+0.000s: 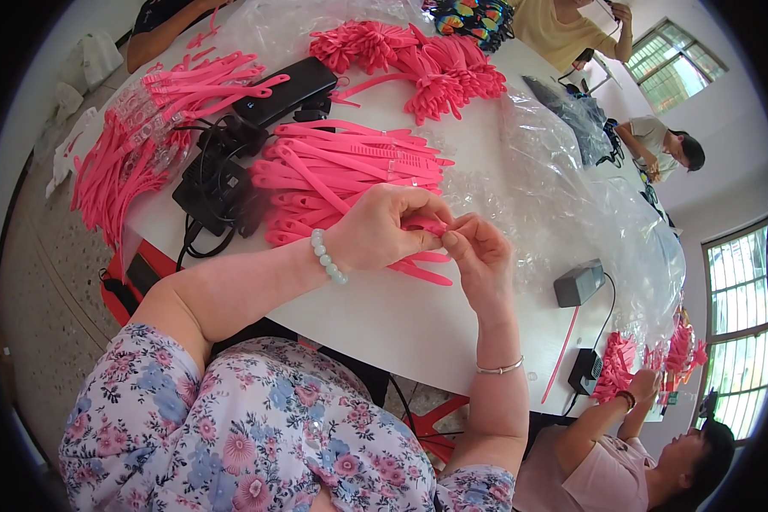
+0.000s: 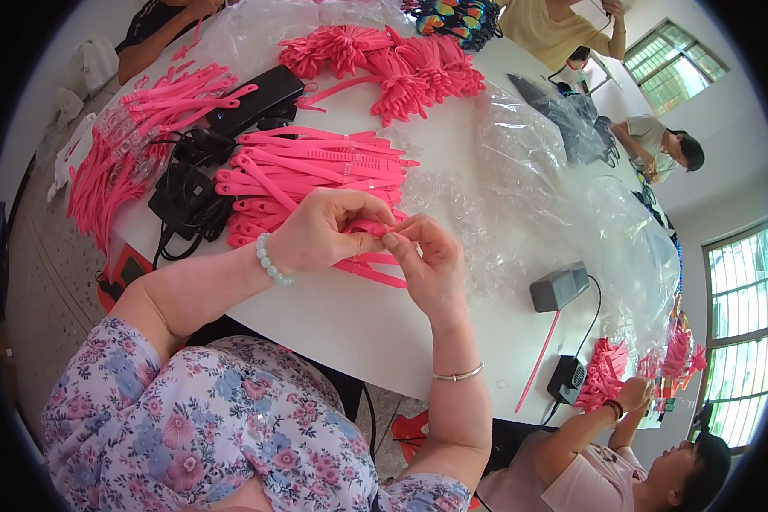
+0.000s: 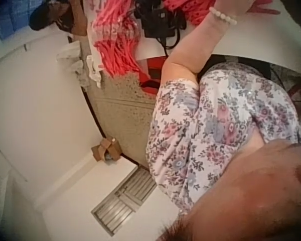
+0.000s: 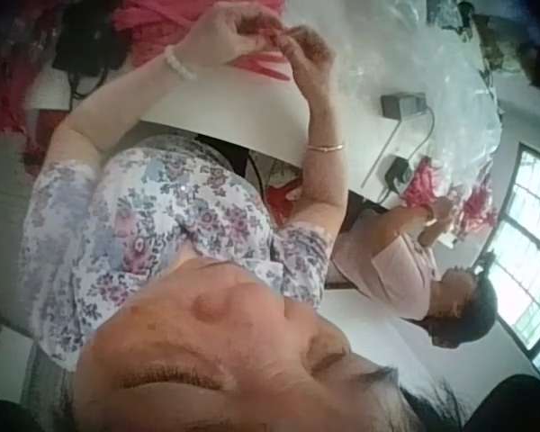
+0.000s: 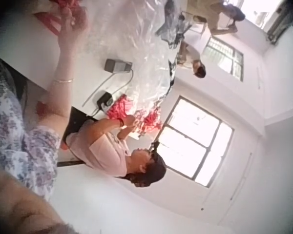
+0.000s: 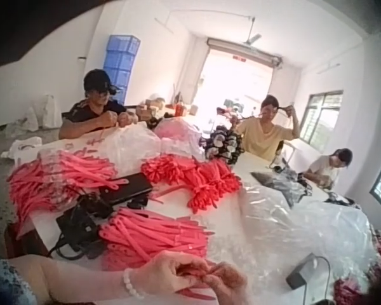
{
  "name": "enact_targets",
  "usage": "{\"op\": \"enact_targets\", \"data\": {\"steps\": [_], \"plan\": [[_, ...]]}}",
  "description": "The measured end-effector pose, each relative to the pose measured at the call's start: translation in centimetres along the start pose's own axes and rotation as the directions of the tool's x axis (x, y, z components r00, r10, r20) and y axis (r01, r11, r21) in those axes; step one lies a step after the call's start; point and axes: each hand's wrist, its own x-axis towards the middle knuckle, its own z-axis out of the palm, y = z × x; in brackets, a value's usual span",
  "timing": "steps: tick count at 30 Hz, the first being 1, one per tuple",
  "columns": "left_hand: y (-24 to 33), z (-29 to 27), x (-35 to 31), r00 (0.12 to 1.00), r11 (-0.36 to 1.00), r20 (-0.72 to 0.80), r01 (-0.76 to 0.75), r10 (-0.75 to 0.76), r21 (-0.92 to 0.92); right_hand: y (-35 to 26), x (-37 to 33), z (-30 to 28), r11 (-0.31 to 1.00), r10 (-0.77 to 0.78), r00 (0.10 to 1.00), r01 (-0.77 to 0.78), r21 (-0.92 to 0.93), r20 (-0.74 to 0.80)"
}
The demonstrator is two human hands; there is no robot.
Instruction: Sorting and preparing pink plastic strips at a factory assembly table.
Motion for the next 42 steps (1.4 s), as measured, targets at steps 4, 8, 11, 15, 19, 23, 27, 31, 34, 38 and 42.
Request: {"op": "enact_targets", "data": {"steps": [4, 8, 11, 15, 19, 23, 27, 31, 34, 38, 42], "plan": [[0.2, 0.3, 0.1, 0.999, 0.994, -0.025, 0.028, -0.031, -0.110, 0.1, 0.0, -0.3, 0.966, 0.080, 0.996, -0.068, 0.251, -0.039], [0.2, -0.2, 0.1, 0.996, 0.977, -0.065, 0.051, -0.066, -0.207, -0.9, -0.2, -0.9, 0.961, 0.104, 0.994, -0.107, 0.254, 0.027], [0.7, 0.0, -0.1, 0.997, 0.985, -0.034, 0.065, -0.072, -0.162, -0.6, -0.2, -0.9, 0.966, 0.120, 0.992, -0.127, 0.227, 0.044], [0.7, 0.0, -0.2, 0.998, 0.998, -0.033, 0.044, -0.046, -0.047, -0.2, -0.2, -1.0, 0.964, 0.127, 0.991, -0.134, 0.229, 0.045], [0.8, -0.2, -0.1, 1.000, 0.999, 0.010, -0.025, 0.025, 0.040, -0.1, -0.1, -0.8, 0.965, 0.125, 0.992, -0.130, 0.226, 0.035], [0.5, -0.2, 0.0, 0.999, 0.999, -0.023, -0.032, 0.032, -0.025, -0.6, -0.1, -0.4, 0.966, 0.135, 0.990, -0.126, 0.225, -0.027], [0.5, -0.8, 0.4, 0.997, 0.992, 0.023, 0.074, -0.072, -0.103, -0.4, -0.2, -0.2, 0.997, -0.004, 0.995, 0.012, 0.079, -0.099], [-0.3, -0.8, 0.5, 0.996, 0.997, 0.082, 0.047, -0.042, -0.053, -1.0, -0.4, 0.4, 0.935, -0.181, 0.983, 0.163, -0.316, -0.031], [-0.7, -0.3, 0.3, 0.997, 0.998, 0.073, -0.009, 0.013, -0.056, -1.0, -0.5, 0.7, 0.839, -0.257, 0.966, 0.226, -0.495, 0.006], [-0.7, -0.1, 0.2, 0.988, 0.988, 0.044, -0.149, 0.148, 0.025, -0.9, -0.2, 0.8, 0.765, -0.385, 0.922, 0.338, -0.548, 0.030], [0.0, 0.1, 0.1, 0.992, 0.989, -0.018, -0.126, 0.125, -0.077, -1.4, -0.2, 0.6, 0.764, -0.454, 0.891, 0.398, -0.508, 0.014]]}}
